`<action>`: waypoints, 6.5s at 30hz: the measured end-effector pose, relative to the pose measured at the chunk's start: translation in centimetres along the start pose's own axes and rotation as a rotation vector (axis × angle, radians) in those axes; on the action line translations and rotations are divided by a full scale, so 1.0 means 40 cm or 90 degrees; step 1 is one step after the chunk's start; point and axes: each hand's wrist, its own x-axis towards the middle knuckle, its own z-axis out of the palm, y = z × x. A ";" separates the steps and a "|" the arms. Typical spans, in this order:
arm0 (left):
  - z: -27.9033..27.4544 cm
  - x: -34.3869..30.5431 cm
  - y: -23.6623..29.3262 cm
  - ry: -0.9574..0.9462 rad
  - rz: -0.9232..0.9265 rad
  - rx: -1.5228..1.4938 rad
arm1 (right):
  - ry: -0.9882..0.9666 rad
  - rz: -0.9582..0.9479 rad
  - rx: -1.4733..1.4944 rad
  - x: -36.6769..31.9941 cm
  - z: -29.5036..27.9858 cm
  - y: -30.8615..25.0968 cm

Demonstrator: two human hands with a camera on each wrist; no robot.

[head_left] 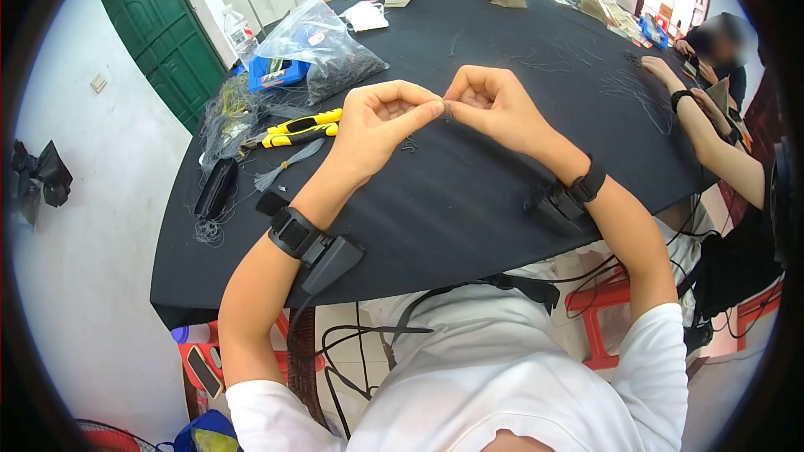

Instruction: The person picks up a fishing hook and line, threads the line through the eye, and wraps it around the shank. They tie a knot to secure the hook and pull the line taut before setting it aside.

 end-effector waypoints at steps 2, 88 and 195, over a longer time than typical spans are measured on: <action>0.000 0.000 -0.002 0.044 -0.019 -0.018 | -0.014 0.002 0.045 -0.004 0.008 0.012; 0.026 -0.006 0.009 0.153 -0.046 -0.007 | 0.047 -0.244 -0.191 -0.018 0.014 -0.056; 0.039 -0.023 0.011 0.168 -0.162 -0.201 | -0.009 -0.305 -0.301 -0.020 0.037 -0.020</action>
